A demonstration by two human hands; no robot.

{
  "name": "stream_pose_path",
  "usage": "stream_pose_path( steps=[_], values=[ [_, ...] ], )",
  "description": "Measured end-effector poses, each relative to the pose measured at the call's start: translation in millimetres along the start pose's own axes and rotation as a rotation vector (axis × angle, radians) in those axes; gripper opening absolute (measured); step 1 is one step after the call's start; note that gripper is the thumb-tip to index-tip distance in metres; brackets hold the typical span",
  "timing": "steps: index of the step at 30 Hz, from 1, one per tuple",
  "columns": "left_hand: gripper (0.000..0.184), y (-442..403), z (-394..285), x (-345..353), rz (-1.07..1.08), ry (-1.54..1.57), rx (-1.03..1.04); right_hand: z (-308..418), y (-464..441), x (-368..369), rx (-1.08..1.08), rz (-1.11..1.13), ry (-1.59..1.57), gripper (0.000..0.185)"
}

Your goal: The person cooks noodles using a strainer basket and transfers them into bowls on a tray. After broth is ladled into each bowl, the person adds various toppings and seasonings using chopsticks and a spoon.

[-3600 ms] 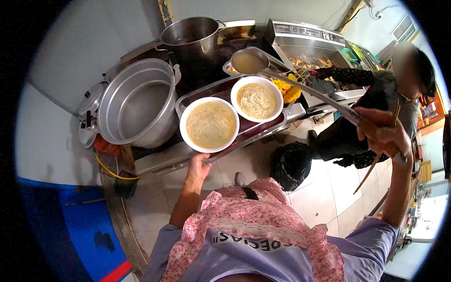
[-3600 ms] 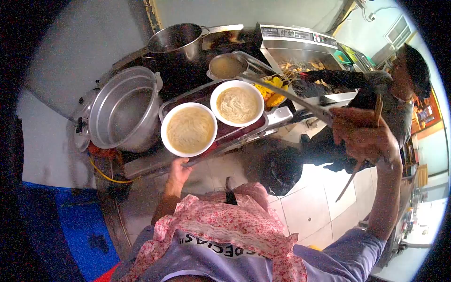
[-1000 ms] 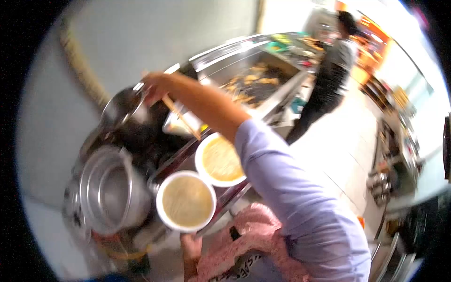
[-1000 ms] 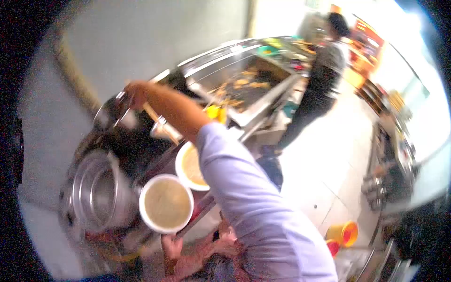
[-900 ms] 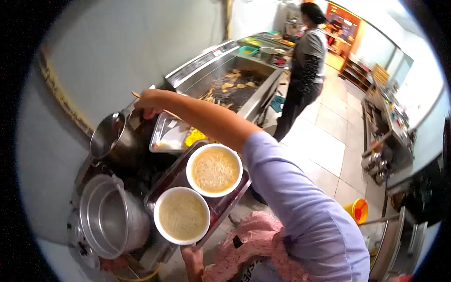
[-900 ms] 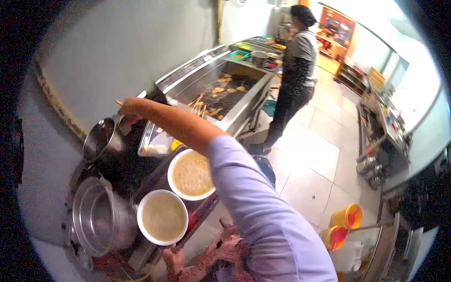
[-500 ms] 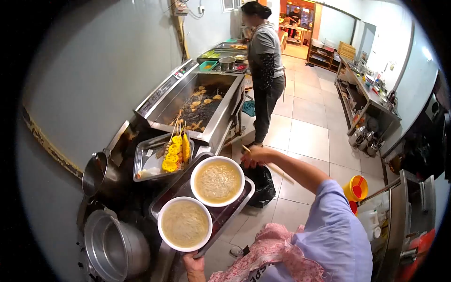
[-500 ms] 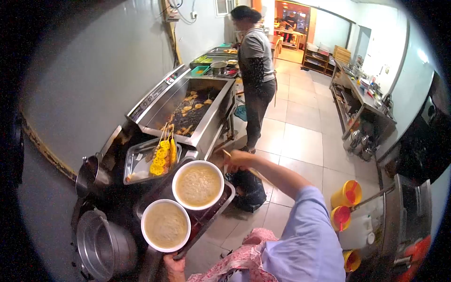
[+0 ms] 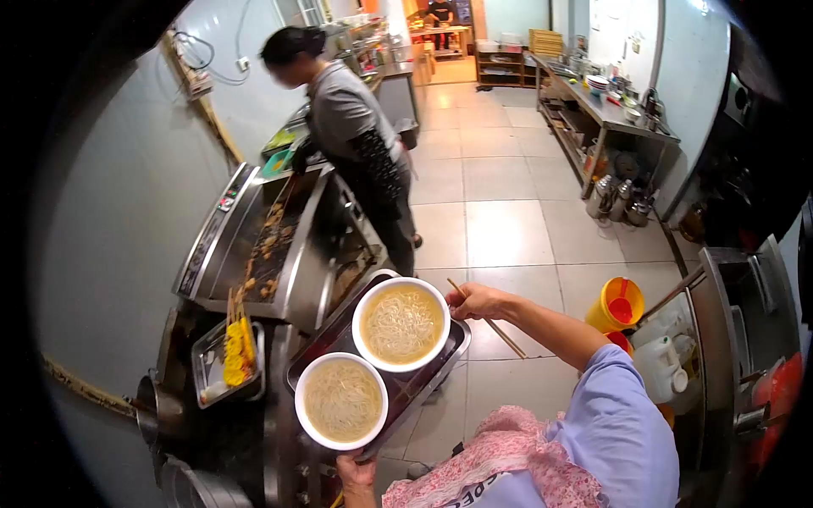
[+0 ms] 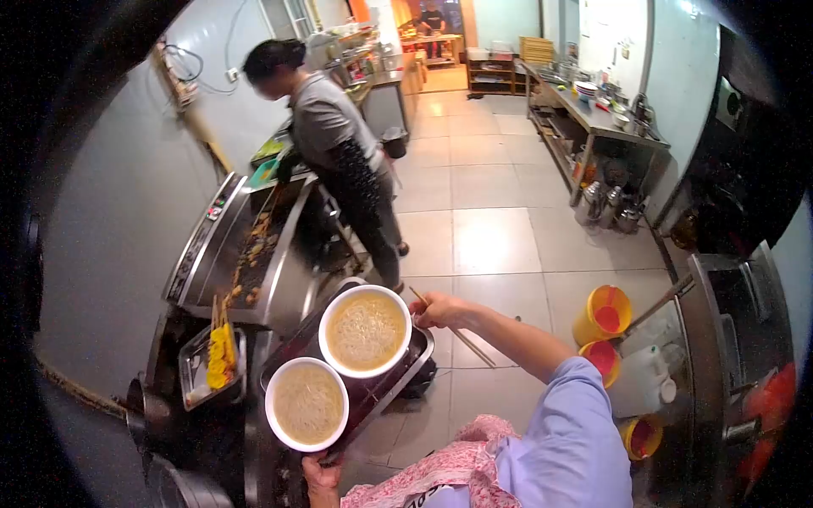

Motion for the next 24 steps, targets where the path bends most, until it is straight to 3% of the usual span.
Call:
stream_pose_path(
  steps=[7,12,13,17,18,24],
  values=[
    [0.06,-75.8,108.3,128.4,0.099,-0.022,-0.182,-9.6,108.7,-149.9,-0.022,-0.255,-0.004,0.019],
    [0.059,-149.1,169.3,222.6,0.284,-0.011,-0.331,-12.0,178.7,-237.1,0.003,-0.433,-0.028,0.033],
    [0.058,-167.8,181.2,241.3,0.3,-0.039,-0.356,-15.1,188.4,-257.0,-0.005,-0.471,-0.058,0.018],
    [0.056,-234.4,226.1,308.3,0.336,-0.143,-0.438,-36.1,209.1,-344.2,-0.124,-0.582,-0.113,0.022],
    [0.057,-257.6,238.6,314.8,0.395,-0.173,-0.484,-23.9,224.7,-354.9,0.001,-0.624,-0.036,0.033],
    [0.057,-374.6,299.9,419.5,0.482,-0.236,-0.579,10.3,254.6,-462.2,-0.021,-0.784,-0.178,0.03]
  ],
)
Point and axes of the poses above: each hand's wrist, its own y-axis away from the middle knuckle, its own x-axis out of the palm, z = x × y, the point moved 9 cm from there along -y, towards the middle knuckle, and after that the axes turned 10 degrees about z, right-handed, at the moved point
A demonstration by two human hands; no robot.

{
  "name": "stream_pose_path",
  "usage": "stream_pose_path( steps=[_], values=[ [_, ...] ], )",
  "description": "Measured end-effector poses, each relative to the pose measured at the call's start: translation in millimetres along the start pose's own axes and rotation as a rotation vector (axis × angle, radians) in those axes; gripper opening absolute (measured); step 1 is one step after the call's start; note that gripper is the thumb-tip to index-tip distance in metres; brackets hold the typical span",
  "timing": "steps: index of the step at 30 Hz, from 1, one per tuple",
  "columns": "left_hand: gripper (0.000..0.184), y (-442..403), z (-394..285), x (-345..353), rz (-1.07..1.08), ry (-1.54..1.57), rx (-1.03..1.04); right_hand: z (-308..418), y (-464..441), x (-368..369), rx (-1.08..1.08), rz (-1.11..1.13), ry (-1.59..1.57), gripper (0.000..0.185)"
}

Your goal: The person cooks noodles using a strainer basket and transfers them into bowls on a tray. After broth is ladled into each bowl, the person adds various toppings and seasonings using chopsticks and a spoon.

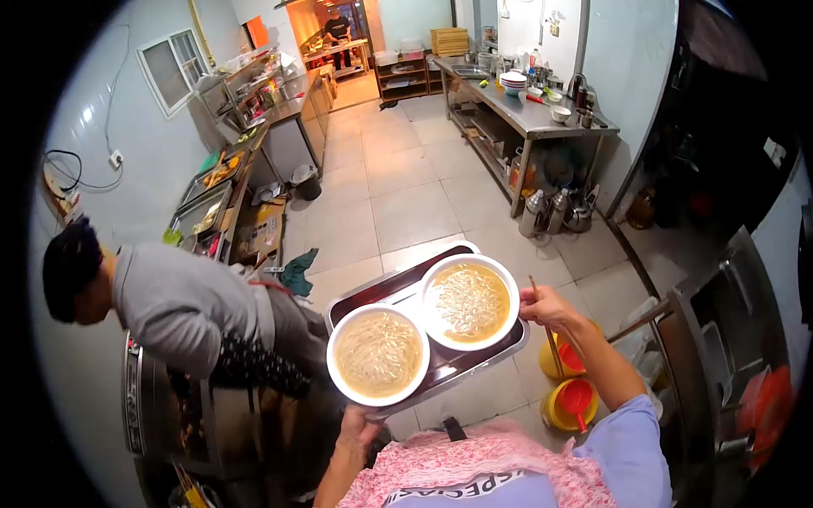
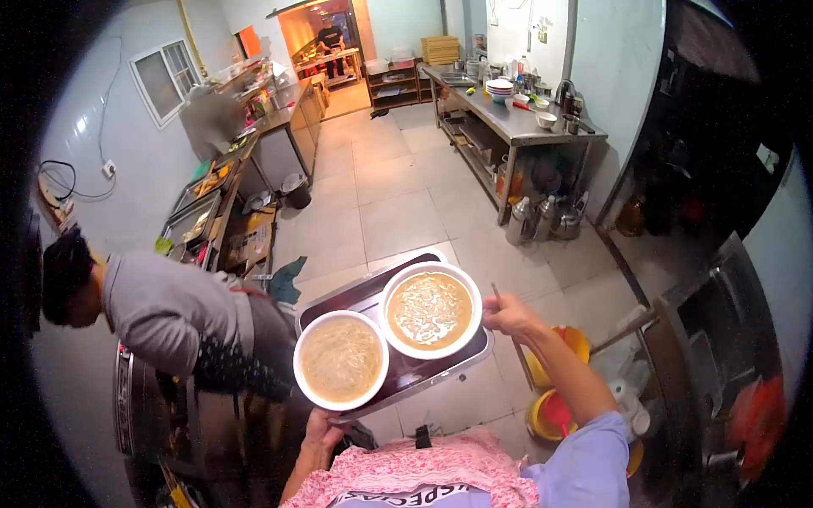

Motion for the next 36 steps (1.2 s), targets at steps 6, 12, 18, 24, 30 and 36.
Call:
stream_pose_path(
  steps=[6,12,18,24,30,36],
  values=[
    [0.056,-170.2,-44.3,46.6,0.044,-0.091,-0.092,42.8,-85.7,-98.8,-0.034,-0.117,-0.11,0.028],
    [0.064,-342.3,-75.9,65.5,0.031,-0.089,-0.176,79.6,-203.0,-201.1,-0.03,-0.188,-0.109,0.031],
    [0.065,-515.3,-124.8,92.6,0.063,-0.045,-0.146,159.5,-328.3,-290.3,-0.037,-0.207,-0.147,0.024],
    [0.067,-686.1,-176.4,120.9,0.082,-0.035,-0.14,219.7,-478.8,-385.4,-0.01,-0.207,-0.099,0.02],
    [0.06,-869.0,-251.4,121.2,0.092,-0.089,-0.14,268.0,-637.7,-462.2,-0.078,-0.274,-0.224,0.033],
    [0.063,-1053.9,-339.3,143.9,0.111,-0.154,-0.226,345.6,-773.1,-526.1,-0.06,-0.333,-0.242,0.035]
  ],
)
Point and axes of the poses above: each hand's wrist, its own y-axis away from the middle knuckle, its own x-axis out of the palm, z = x × y, the point moved 9 cm from there along -y, towards the middle knuckle, and after that the axes turned 10 degrees about z, right-handed, at the moved point
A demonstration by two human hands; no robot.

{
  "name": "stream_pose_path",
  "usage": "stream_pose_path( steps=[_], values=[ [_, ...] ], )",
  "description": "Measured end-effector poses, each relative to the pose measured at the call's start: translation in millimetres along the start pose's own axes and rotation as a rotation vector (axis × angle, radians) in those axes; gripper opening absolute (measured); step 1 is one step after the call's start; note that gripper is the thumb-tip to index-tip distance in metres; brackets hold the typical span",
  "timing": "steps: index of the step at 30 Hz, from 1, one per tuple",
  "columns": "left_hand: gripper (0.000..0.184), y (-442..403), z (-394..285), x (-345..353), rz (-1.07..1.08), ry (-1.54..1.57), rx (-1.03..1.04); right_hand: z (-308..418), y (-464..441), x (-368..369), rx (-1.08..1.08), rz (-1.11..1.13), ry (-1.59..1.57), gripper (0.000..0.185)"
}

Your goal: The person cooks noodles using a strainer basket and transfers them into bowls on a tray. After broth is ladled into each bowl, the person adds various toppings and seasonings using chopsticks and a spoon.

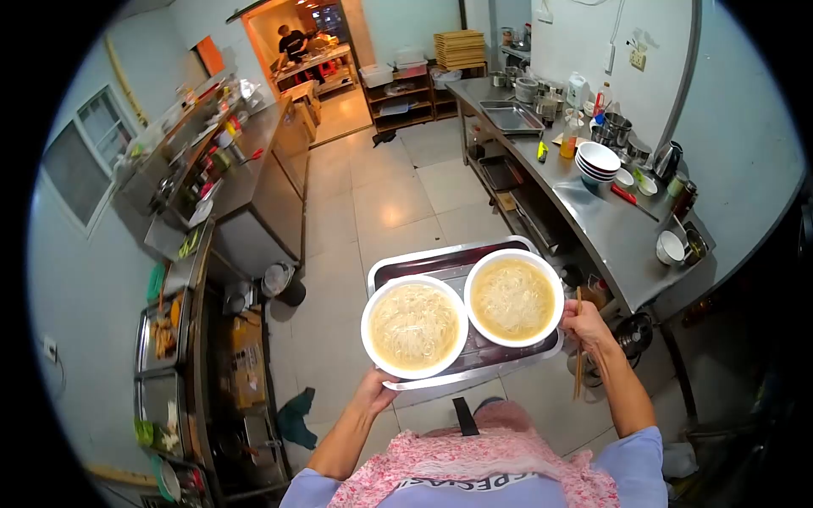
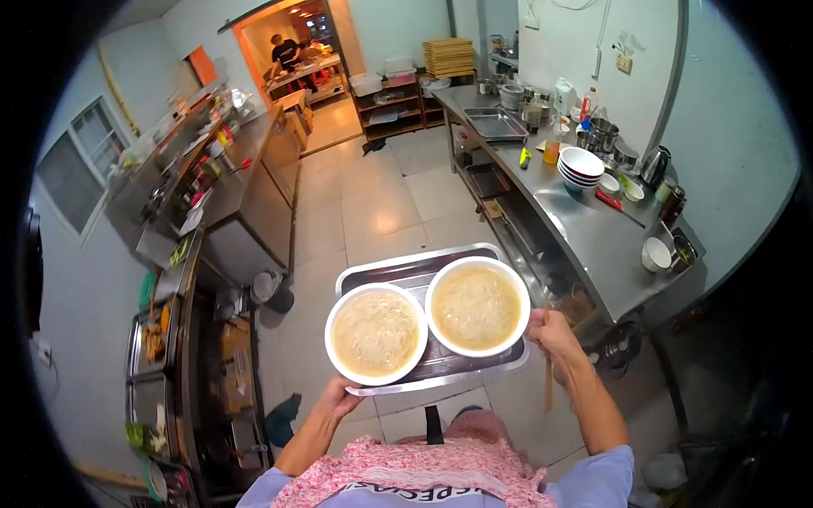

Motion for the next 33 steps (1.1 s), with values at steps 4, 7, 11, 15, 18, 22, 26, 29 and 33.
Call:
stream_pose_path(
  steps=[4,7,11,15,18,22,26,29,33],
  values=[
    [0.058,-107.2,-70.5,4.3,0.015,-0.027,-0.021,30.0,-111.0,-21.3,-0.036,-0.013,0.03,0.027],
    [0.063,-184.4,-103.5,-31.8,-0.077,-0.065,-0.087,49.7,-200.7,-33.0,-0.086,-0.035,-0.002,0.015],
    [0.064,-289.7,-166.2,-45.2,-0.02,-0.035,-0.054,92.4,-303.1,-45.9,-0.007,-0.099,0.059,0.015],
    [0.063,-395.0,-235.3,-45.8,0.0,-0.028,-0.084,154.9,-401.3,-46.7,0.017,-0.118,0.062,0.025],
    [0.061,-478.0,-281.3,-49.8,0.028,0.006,-0.084,170.3,-490.2,-64.2,0.004,-0.097,-0.014,0.029],
    [0.059,-586.9,-342.0,-74.1,-0.038,-0.003,-0.152,206.4,-590.7,-68.4,0.009,-0.152,-0.008,0.03],
    [0.065,-707.5,-413.2,-85.8,0.108,-0.054,-0.207,243.7,-688.7,-68.5,0.011,-0.26,-0.036,0.024],
    [0.064,-785.7,-472.3,-74.0,0.111,-0.093,-0.268,267.1,-758.7,-78.5,-0.001,-0.307,-0.062,0.024],
    [0.048,-899.2,-527.0,-91.4,0.155,-0.117,-0.318,307.7,-846.6,-83.7,-0.007,-0.391,-0.092,0.024]
  ],
)
Point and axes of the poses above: each hand's wrist, its own y-axis away from the middle knuckle, its own x-axis out of the palm, z = x × y, the point moved 9 cm from there along -y, towards the middle knuckle, and after that the axes turned 10 degrees about z, right-handed, at the moved point
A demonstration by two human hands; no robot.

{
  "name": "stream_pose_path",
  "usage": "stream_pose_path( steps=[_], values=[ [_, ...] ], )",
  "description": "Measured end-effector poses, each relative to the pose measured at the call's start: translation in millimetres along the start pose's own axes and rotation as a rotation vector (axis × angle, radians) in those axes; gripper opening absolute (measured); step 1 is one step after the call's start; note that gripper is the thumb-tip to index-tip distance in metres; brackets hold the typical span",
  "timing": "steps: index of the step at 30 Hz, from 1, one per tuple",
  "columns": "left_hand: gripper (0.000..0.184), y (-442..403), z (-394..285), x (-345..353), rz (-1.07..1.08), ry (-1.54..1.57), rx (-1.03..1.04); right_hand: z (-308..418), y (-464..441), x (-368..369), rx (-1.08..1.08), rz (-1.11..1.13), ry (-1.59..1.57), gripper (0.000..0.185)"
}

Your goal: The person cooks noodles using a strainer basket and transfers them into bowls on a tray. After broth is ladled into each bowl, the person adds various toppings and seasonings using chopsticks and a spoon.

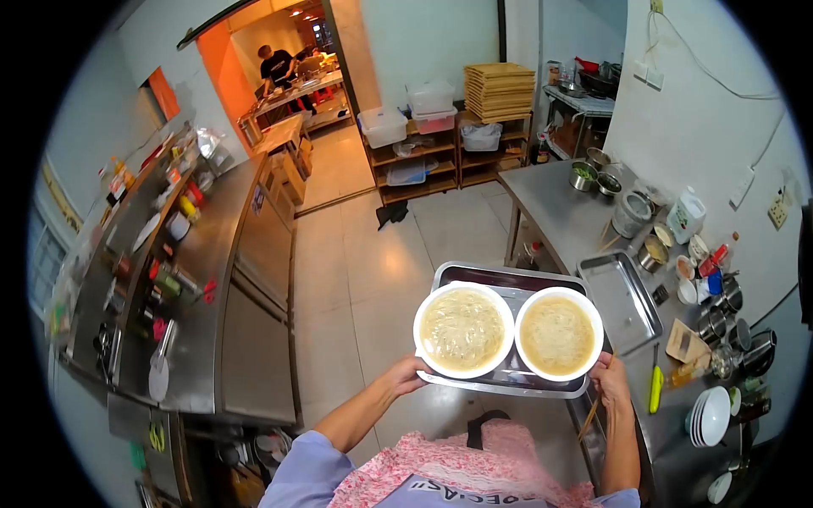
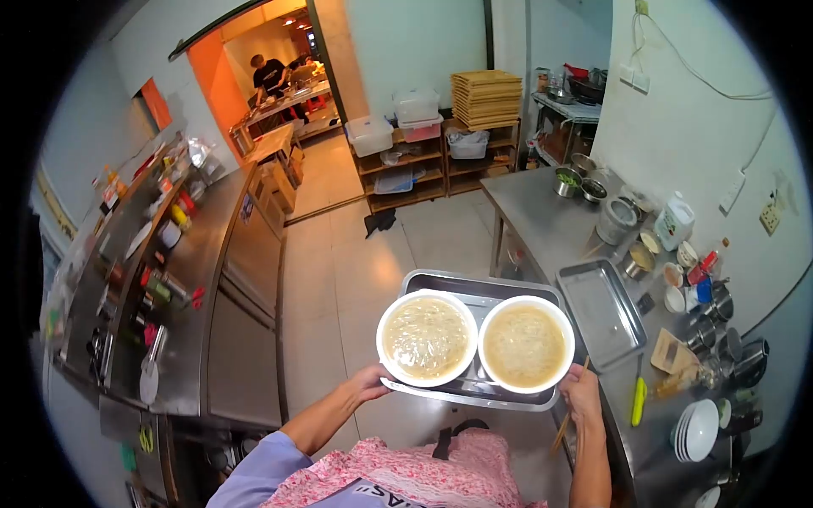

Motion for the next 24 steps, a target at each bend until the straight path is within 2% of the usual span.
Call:
stream_pose_path(
  steps=[1,3,5,7,8,14,16,17,20,24],
  values=[
    [0.06,-24.9,-18.6,-10.9,0.005,0.021,-0.024,6.9,-23.8,6.2,-0.001,-0.019,-0.014,0.023],
    [0.058,-57.3,-89.4,9.0,0.255,-0.62,0.314,11.7,-74.1,12.1,0.0,-0.031,0.012,0.02],
    [0.055,-91.3,-120.4,1.1,0.374,-0.989,0.384,11.8,-131.8,16.4,-0.011,-0.038,0.006,0.02],
    [0.052,-152.1,-139.6,-36.7,0.212,-0.572,0.126,21.7,-168.6,18.1,0.019,-0.066,0.001,0.021],
    [0.052,-178.7,-144.6,-49.4,0.032,-0.118,-0.046,32.9,-188.1,25.3,0.034,-0.077,-0.012,0.022],
    [0.056,-312.4,-221.1,-92.2,0.058,-0.185,-0.192,44.9,-298.6,17.5,0.077,-0.184,-0.053,0.015],
    [0.057,-355.1,-244.7,-75.6,0.095,-0.174,-0.219,67.7,-322.8,27.1,0.087,-0.231,-0.059,0.013],
    [0.058,-377.3,-254.0,-77.4,0.112,-0.186,-0.226,62.5,-339.7,18.8,0.096,-0.293,0.025,0.012],
    [0.059,-449.9,-281.2,-91.1,0.176,-0.213,-0.298,73.7,-379.6,20.4,0.076,-0.389,0.005,0.011],
    [0.06,-523.7,-301.5,-94.5,0.254,-0.242,-0.444,78.0,-418.9,26.6,0.068,-0.491,-0.117,0.018]
  ],
)
Point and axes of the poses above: each hand's wrist, its own y-axis away from the middle knuckle, its own x-axis out of the palm, z = x × y, the point moved 9 cm from there along -y, towards the middle knuckle, and after that the axes turned 10 degrees about z, right-handed, at the moved point
